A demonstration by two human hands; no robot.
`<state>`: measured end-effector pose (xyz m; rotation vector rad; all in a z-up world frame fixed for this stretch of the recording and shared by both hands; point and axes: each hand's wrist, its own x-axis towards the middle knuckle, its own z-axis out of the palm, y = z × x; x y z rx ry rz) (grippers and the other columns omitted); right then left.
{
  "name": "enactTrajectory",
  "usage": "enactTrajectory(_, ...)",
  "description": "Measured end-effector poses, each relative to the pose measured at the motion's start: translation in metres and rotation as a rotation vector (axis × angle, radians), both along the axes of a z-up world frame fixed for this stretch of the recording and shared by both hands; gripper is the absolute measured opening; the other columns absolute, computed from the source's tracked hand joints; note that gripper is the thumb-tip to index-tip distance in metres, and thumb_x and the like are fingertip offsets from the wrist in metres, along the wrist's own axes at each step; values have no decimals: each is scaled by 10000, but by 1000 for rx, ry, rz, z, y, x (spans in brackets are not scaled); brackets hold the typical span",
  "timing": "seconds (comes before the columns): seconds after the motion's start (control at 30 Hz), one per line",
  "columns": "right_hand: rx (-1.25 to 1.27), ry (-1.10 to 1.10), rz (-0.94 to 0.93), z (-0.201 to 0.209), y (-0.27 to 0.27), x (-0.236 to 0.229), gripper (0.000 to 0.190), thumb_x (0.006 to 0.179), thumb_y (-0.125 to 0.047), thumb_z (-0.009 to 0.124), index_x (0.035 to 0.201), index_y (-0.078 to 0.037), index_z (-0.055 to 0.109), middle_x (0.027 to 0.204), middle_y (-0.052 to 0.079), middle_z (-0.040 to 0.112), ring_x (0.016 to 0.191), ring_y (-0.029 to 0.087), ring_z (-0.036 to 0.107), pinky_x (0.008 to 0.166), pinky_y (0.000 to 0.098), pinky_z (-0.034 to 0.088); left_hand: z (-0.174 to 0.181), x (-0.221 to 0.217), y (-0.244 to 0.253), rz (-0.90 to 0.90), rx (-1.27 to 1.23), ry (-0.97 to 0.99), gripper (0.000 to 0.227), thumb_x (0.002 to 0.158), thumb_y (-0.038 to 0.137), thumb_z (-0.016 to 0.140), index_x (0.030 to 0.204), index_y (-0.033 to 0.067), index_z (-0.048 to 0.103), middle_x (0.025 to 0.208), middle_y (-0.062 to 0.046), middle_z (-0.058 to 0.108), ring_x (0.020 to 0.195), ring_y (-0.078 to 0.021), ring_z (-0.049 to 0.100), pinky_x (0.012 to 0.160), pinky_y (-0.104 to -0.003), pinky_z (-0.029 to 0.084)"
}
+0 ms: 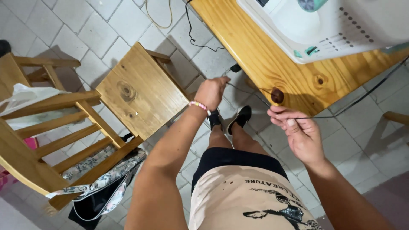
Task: Cutting fabric with scissors on a table and then setting up a portable sewing machine by plugging in the power cord.
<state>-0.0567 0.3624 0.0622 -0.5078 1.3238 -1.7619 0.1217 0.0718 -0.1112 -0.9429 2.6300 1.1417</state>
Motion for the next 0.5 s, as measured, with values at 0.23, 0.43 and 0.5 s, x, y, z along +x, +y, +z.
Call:
enactTrajectory(0.23,81,20,2,-5,39,-16,314,1265,-78,471,1313,170,658,1580,399,712,1450,519,759,1243,622,651,-28,9,109,-33,151,-28,380,1175,188,595,1512,236,766,1239,-155,898,1154,-487,877,1052,-619,724)
enactTrajectory(0.43,170,95,89,7,65,-21,270,1282,-157,572,1348,54,727,1631,331,721,1508,473,777,1266,523,704,-16,-44,129,144,300,92,423,1126,-67,637,1485,89,797,1331,-184,897,1140,-397,891,1000,-467,737)
enactTrajectory(0.5,168,97,100,9,64,-19,271,1280,-148,573,1355,57,732,1631,326,723,1504,463,779,1268,515,703,0,-46,114,134,286,73,511,1090,-113,579,1495,107,799,1353,-232,883,1167,-445,877,1011,-509,727)
